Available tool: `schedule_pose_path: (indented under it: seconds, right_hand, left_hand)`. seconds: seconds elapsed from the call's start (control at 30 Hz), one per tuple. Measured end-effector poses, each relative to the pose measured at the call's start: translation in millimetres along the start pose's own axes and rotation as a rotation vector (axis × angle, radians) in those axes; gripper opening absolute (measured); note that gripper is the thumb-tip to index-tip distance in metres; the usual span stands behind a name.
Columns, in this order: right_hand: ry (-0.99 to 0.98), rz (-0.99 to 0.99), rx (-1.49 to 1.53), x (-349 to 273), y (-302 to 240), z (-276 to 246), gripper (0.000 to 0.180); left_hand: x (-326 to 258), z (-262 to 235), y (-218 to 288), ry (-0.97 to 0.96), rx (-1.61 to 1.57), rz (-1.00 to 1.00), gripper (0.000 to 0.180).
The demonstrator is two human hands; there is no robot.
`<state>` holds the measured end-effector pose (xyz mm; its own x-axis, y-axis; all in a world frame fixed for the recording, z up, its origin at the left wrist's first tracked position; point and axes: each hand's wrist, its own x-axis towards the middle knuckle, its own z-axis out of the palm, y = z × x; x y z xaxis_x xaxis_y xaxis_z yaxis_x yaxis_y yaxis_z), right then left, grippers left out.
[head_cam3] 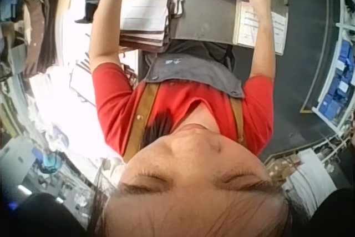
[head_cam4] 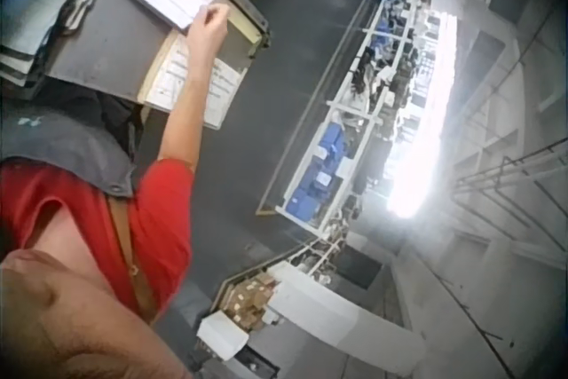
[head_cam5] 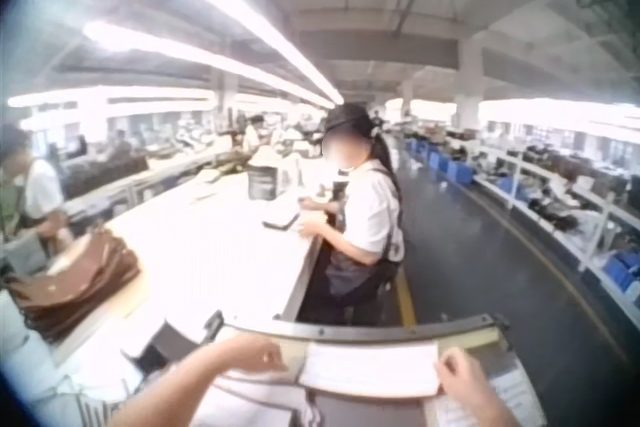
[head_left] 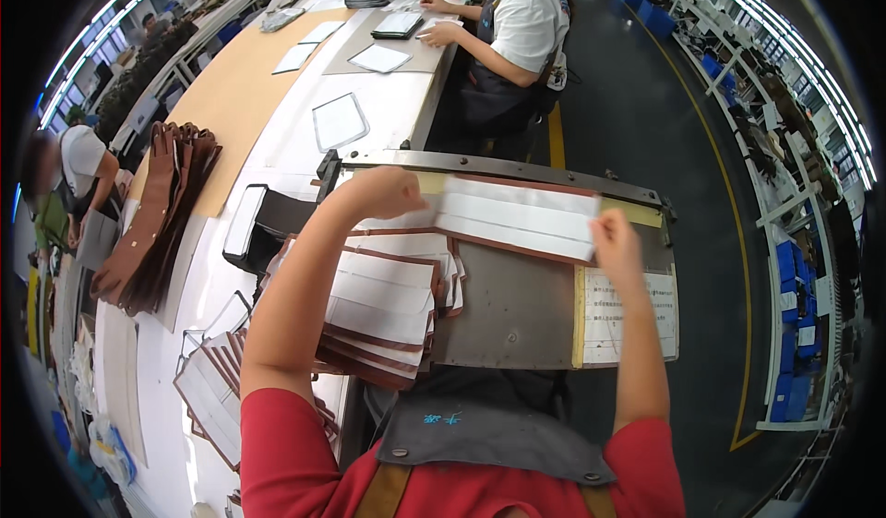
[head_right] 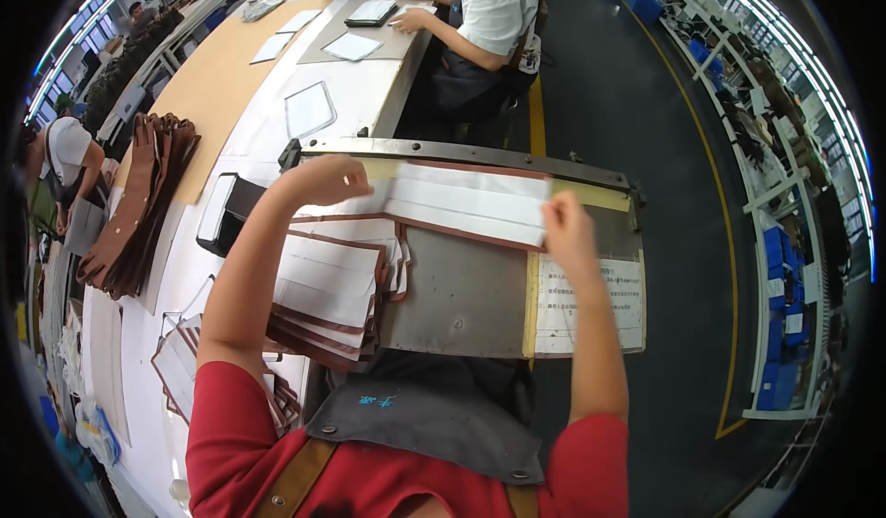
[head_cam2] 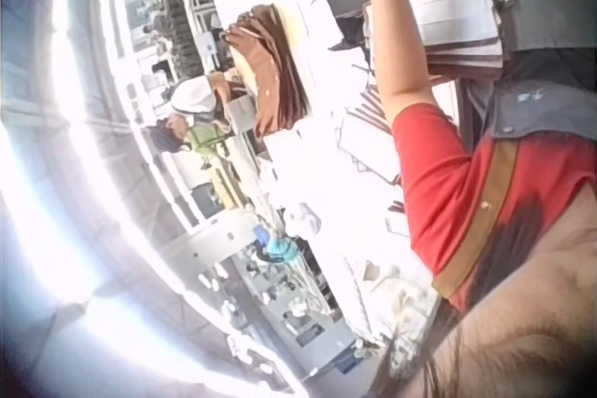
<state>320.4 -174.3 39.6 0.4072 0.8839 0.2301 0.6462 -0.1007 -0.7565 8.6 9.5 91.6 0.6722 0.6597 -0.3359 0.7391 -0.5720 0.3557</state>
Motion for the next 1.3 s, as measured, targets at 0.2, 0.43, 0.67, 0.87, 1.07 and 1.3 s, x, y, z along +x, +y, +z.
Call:
schedule_pose_path:
  seconds: [0.2,0.43,0.67,0.87,1.07,1.3]
  right_hand:
    - [0.02,0.178,0.05,-53.5,48.4,-133.5,0.011]
    - [-0.129,-0.14,-0.023,-49.5,-31.0,-21.5,0.021]
    - [-0.614,-0.061,0.364,-35.8,-121.7,102.0,0.025]
    - [-0.379,-0.053,0.384,11.5,-82.6,96.9,0.022]
    - [-0.249,0.184,0.315,52.6,-39.3,64.7,0.018]
    - [-0.144,0.125,0.228,56.1,-9.7,71.7,0.021]
  left_hand:
    - [-22.5,13.4,17.8,-0.428,0.036,0.185,0.037]
    - [-46.9,42.8,1.3,-0.107,-0.144,0.219,0.011]
    - [-61.2,35.0,4.9,0.202,-0.392,0.319,0.01]
    - [-38.5,38.4,4.9,0.622,-0.112,0.236,0.024]
    - [-12.0,73.3,2.1,0.607,0.097,0.135,0.032]
    - [-54.4,96.8,48.0,0.406,0.207,0.471,0.026]
